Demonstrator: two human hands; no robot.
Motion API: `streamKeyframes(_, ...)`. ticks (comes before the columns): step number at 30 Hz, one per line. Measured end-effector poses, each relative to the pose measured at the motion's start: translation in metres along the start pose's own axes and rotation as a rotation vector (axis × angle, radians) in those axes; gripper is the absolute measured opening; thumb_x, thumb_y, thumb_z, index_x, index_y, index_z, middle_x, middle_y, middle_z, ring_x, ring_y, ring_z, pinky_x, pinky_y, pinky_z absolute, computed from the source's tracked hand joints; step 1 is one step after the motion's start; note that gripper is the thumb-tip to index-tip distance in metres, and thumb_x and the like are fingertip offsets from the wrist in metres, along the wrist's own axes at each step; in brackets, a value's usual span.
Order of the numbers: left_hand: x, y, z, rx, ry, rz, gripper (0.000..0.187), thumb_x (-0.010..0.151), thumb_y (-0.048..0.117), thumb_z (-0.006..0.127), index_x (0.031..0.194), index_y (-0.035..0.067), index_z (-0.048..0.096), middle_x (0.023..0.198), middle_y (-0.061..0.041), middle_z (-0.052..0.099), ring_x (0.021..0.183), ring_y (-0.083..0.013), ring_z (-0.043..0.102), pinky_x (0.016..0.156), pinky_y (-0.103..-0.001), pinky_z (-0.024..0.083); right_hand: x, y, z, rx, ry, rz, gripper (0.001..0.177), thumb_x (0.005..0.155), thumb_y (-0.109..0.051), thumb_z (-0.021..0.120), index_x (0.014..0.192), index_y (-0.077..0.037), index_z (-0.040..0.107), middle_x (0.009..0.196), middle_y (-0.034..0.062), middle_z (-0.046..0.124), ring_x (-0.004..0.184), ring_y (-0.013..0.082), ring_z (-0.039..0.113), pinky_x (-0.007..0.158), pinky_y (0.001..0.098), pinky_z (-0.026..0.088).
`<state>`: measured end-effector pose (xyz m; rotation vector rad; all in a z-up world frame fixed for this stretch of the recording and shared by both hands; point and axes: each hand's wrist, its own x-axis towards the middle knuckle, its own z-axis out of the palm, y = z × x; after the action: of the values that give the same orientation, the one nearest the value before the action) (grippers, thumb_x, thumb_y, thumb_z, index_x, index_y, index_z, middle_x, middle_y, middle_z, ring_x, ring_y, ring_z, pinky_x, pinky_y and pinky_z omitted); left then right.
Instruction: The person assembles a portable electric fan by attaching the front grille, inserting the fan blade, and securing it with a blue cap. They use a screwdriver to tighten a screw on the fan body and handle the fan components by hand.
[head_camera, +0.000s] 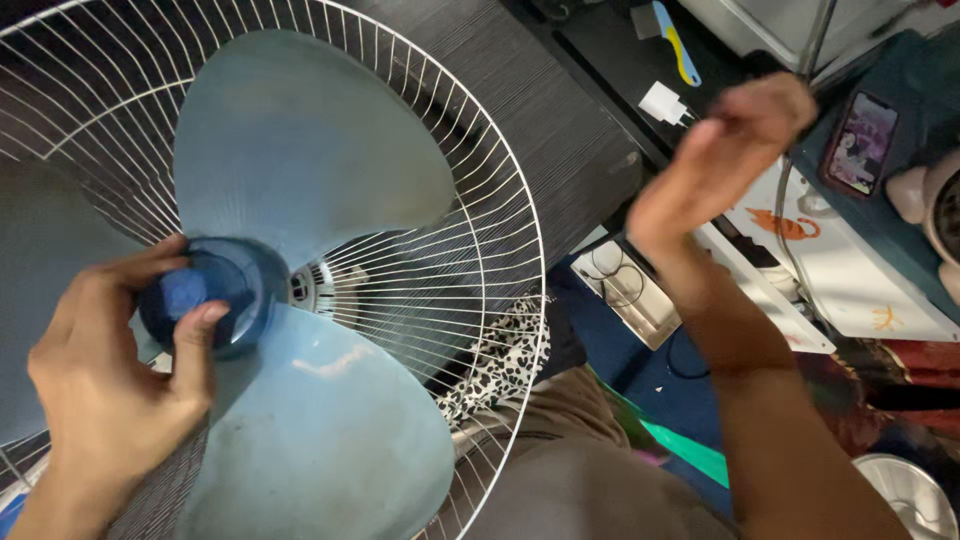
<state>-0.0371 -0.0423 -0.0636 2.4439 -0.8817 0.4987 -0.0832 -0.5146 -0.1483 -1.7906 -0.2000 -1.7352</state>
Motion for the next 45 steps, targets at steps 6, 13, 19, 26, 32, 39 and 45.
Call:
streamKeyframes(6, 0.015, 0.012, -0.017, -0.093, -0.064, -0.032, 0.038, 0.085, 0.013, 0.080, 0.115, -0.005, 0.065, 0.121, -0.020, 0.072, 0.108, -0.0344, 0.074, 0.094, -0.039, 0.057, 0.035, -0.139, 0.106, 0.404, -0.713, -0.387, 0.017, 0.104, -0.017, 0.069, 0.119, -0.011, 0.065, 0.125, 0.0071, 0.058, 0.117, 0.0239, 0.057, 0.098, 0.0431, 0.045)
streamKeyframes(13, 0.020, 0.009, -0.041, -0.133, -0.194, -0.096, 0.093, 0.067, 0.039, 0.087, 0.141, -0.004, 0.050, 0.130, -0.024, 0.064, 0.116, -0.0420, 0.065, 0.101, -0.047, 0.047, 0.063, -0.187, 0.176, 0.498, -1.508, -0.393, 0.052, 0.097, -0.034, 0.067, 0.136, -0.003, 0.054, 0.136, 0.0172, 0.051, 0.114, 0.0312, 0.061, 0.085, 0.0478, 0.047)
streamKeyframes(19, 0.026, 0.003, -0.033, -0.134, -0.210, -0.060, 0.106, 0.063, 0.045, 0.091, 0.145, -0.004, 0.045, 0.129, -0.023, 0.066, 0.116, -0.0447, 0.064, 0.112, -0.053, 0.040, 0.066, -0.194, 0.191, 0.308, -1.546, -0.454, 0.054, 0.097, -0.043, 0.066, 0.128, 0.001, 0.058, 0.128, 0.0164, 0.056, 0.109, 0.0314, 0.060, 0.082, 0.0487, 0.048)
streamKeyframes(26, 0.029, -0.003, -0.033, -0.161, -0.216, -0.146, 0.127, 0.056, 0.053, 0.091, 0.152, -0.003, 0.031, 0.131, -0.030, 0.061, 0.113, -0.0422, 0.065, 0.089, -0.047, 0.055, 0.044, -0.198, 0.224, 0.637, -1.309, -0.323, 0.033, 0.099, -0.030, 0.069, 0.119, -0.004, 0.066, 0.119, 0.0089, 0.065, 0.116, 0.0270, 0.062, 0.095, 0.0429, 0.048)
streamKeyframes(32, 0.029, -0.014, -0.025, -0.100, -0.219, -0.010, 0.129, 0.059, 0.057, 0.091, 0.151, -0.009, 0.029, 0.111, -0.021, 0.071, 0.114, -0.0393, 0.065, 0.091, -0.046, 0.054, 0.022, -0.185, 0.214, 0.746, -1.192, -0.337, 0.038, 0.099, -0.015, 0.067, 0.134, -0.002, 0.063, 0.136, 0.0115, 0.064, 0.132, 0.0280, 0.059, 0.110, 0.0460, 0.043)
streamKeyframes(39, 0.026, -0.018, -0.020, -0.059, -0.173, 0.036, 0.128, 0.055, 0.063, 0.088, 0.148, -0.008, 0.036, 0.111, -0.019, 0.073, 0.108, -0.0403, 0.066, 0.095, -0.047, 0.053, 0.011, -0.185, 0.214, 0.791, -1.205, -0.190, 0.037, 0.097, -0.007, 0.068, 0.133, -0.002, 0.063, 0.132, 0.0086, 0.065, 0.128, 0.0282, 0.060, 0.110, 0.0446, 0.046)
streamKeyframes(45, 0.026, -0.016, -0.021, -0.028, -0.179, 0.071, 0.127, 0.051, 0.067, 0.088, 0.148, -0.001, 0.041, 0.107, -0.020, 0.073, 0.114, -0.0437, 0.063, 0.099, -0.049, 0.050, 0.007, -0.195, 0.203, 0.733, -1.147, -0.145, 0.035, 0.095, -0.008, 0.070, 0.130, -0.004, 0.065, 0.127, 0.0082, 0.067, 0.119, 0.0275, 0.061, 0.107, 0.0430, 0.046)
